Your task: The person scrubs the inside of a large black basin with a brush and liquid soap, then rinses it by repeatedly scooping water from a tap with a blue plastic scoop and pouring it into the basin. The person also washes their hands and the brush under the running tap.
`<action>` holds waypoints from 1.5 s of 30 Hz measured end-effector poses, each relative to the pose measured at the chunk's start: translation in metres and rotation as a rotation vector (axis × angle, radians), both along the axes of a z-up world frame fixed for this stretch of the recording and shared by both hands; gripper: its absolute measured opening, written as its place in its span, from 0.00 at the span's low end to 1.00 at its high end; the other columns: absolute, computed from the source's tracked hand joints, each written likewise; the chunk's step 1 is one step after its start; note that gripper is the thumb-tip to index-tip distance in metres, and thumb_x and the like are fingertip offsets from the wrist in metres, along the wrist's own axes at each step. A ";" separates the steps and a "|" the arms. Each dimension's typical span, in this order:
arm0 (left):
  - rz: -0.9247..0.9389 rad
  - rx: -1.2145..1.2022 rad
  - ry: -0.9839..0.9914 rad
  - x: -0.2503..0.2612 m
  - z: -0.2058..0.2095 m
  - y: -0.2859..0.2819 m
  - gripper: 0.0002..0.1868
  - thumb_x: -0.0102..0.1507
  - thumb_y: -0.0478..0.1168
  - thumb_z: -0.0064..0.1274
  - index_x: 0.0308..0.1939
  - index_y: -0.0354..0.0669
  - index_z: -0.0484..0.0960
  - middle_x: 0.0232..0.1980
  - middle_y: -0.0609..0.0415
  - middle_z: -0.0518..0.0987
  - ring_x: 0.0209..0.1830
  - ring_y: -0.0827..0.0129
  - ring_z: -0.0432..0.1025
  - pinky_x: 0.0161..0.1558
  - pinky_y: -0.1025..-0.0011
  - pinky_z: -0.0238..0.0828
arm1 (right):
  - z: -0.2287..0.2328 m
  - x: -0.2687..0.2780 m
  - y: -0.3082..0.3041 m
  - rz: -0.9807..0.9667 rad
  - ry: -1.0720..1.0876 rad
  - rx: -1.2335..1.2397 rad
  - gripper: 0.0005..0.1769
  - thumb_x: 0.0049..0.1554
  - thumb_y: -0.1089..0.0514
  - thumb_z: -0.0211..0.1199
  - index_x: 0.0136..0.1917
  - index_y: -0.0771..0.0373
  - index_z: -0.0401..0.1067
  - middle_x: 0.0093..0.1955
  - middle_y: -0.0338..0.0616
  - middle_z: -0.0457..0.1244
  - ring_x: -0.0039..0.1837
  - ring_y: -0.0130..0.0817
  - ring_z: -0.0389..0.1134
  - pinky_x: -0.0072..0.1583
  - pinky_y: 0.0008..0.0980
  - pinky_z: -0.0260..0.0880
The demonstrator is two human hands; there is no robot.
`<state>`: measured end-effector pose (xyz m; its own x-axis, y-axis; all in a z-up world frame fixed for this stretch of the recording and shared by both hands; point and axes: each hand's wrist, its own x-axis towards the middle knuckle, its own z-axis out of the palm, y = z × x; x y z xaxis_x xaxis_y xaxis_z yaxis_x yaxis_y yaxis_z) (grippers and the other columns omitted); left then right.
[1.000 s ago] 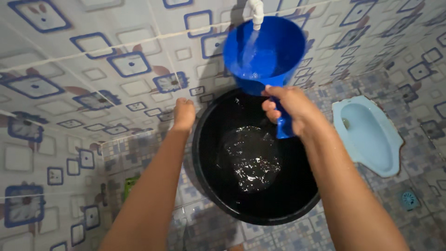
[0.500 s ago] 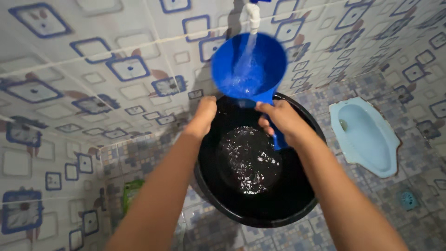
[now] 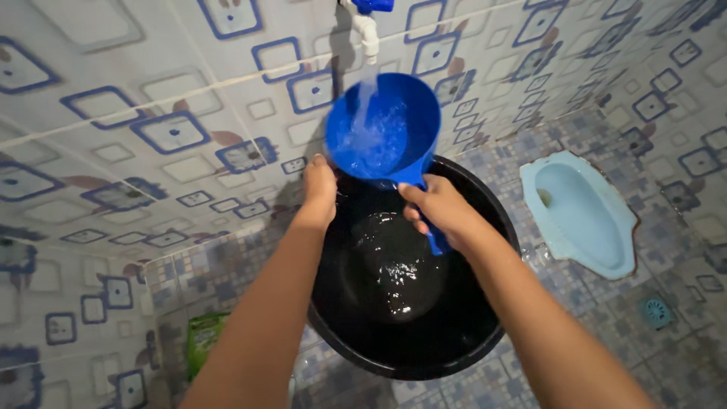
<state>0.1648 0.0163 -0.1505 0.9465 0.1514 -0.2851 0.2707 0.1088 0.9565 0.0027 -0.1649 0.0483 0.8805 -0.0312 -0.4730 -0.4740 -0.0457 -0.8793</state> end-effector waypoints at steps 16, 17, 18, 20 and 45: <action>-0.084 -0.324 0.821 -0.277 -0.173 -0.118 0.09 0.66 0.41 0.50 0.41 0.41 0.83 0.36 0.52 0.81 0.28 0.66 0.70 0.26 0.67 0.62 | 0.000 -0.205 -0.069 0.297 0.236 -1.055 0.22 0.54 0.44 0.67 0.56 0.57 0.69 0.43 0.54 0.70 0.48 0.54 0.72 0.49 0.52 0.73; -0.145 -0.318 0.873 -0.292 -0.181 -0.132 0.09 0.66 0.41 0.50 0.41 0.41 0.83 0.36 0.52 0.81 0.28 0.66 0.69 0.27 0.66 0.62 | 0.000 -0.209 -0.073 0.305 0.339 -1.104 0.21 0.55 0.44 0.65 0.57 0.55 0.68 0.44 0.52 0.71 0.49 0.53 0.72 0.51 0.52 0.73; -0.206 -0.335 0.878 -0.298 -0.185 -0.149 0.09 0.66 0.41 0.50 0.41 0.41 0.83 0.36 0.52 0.80 0.29 0.66 0.69 0.27 0.66 0.62 | 0.003 -0.213 -0.078 0.315 0.445 -1.154 0.20 0.56 0.44 0.63 0.57 0.54 0.68 0.46 0.51 0.71 0.51 0.52 0.72 0.52 0.52 0.73; -0.315 -0.369 0.866 -0.296 -0.183 -0.189 0.09 0.66 0.41 0.49 0.41 0.41 0.82 0.37 0.51 0.80 0.29 0.65 0.69 0.28 0.65 0.63 | 0.011 -0.216 -0.088 0.317 0.577 -1.255 0.19 0.58 0.46 0.58 0.60 0.54 0.67 0.47 0.50 0.71 0.51 0.51 0.73 0.52 0.52 0.73; -0.311 -0.144 0.384 0.022 0.097 0.030 0.43 0.67 0.72 0.31 0.75 0.49 0.64 0.73 0.45 0.67 0.73 0.40 0.55 0.61 0.32 0.54 | 0.007 0.030 -0.012 -0.081 0.221 0.458 0.08 0.60 0.57 0.61 0.45 0.63 0.68 0.34 0.38 0.63 0.30 0.21 0.60 0.31 0.23 0.59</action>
